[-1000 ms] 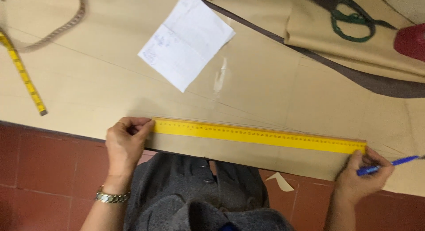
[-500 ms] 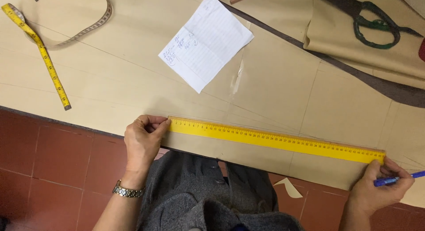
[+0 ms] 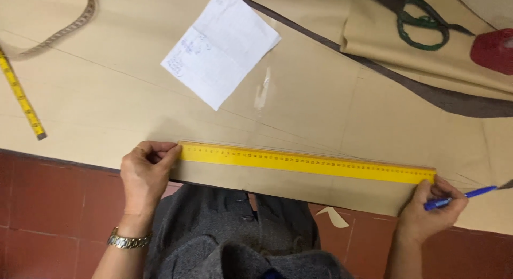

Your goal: The person uses a yellow ruler and a blue pen to measure and mark lines on a large piece of beige fabric laid out on a table. They align the ruler along the fabric and draw straight lines at various intervals.

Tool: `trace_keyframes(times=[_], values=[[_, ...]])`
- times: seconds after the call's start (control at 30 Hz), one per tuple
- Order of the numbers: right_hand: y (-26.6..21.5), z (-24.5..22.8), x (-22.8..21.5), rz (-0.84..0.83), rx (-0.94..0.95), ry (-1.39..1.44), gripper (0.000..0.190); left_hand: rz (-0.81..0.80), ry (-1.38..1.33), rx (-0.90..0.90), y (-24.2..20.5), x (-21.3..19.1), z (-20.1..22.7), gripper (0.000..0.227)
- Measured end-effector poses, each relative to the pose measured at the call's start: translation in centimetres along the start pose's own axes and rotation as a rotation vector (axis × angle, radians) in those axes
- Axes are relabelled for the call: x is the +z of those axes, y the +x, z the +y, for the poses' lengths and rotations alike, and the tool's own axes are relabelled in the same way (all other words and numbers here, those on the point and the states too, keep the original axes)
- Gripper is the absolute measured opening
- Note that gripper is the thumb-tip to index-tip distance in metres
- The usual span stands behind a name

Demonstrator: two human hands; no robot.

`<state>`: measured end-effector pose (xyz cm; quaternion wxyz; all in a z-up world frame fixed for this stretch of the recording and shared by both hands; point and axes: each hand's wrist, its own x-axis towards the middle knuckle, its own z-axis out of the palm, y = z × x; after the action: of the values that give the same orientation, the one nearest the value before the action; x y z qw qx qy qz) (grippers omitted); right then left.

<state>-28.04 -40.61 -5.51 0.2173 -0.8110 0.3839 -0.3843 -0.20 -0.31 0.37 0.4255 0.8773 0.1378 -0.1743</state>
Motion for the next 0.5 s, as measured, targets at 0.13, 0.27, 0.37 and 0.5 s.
trace_keyframes(times=[0.13, 0.27, 0.37, 0.5], values=[[0.1, 0.0, 0.0, 0.001, 0.021, 0.003, 0.018, -0.011, -0.006, -0.066, -0.1, 0.1, 0.4, 0.01], [0.3, -0.7, 0.0, -0.007, 0.045, -0.005, 0.02, -0.009, -0.005, -0.054, -0.2, 0.1, 0.5, 0.011], [0.4, -1.6, 0.0, -0.013, 0.045, -0.003, 0.02, -0.013, -0.009, -0.075, -0.4, 0.0, 0.9, 0.012], [0.5, -1.9, -0.1, -0.026, 0.028, -0.019, 0.019, -0.011, -0.015, -0.07, -0.3, 0.0, 0.6, 0.011]])
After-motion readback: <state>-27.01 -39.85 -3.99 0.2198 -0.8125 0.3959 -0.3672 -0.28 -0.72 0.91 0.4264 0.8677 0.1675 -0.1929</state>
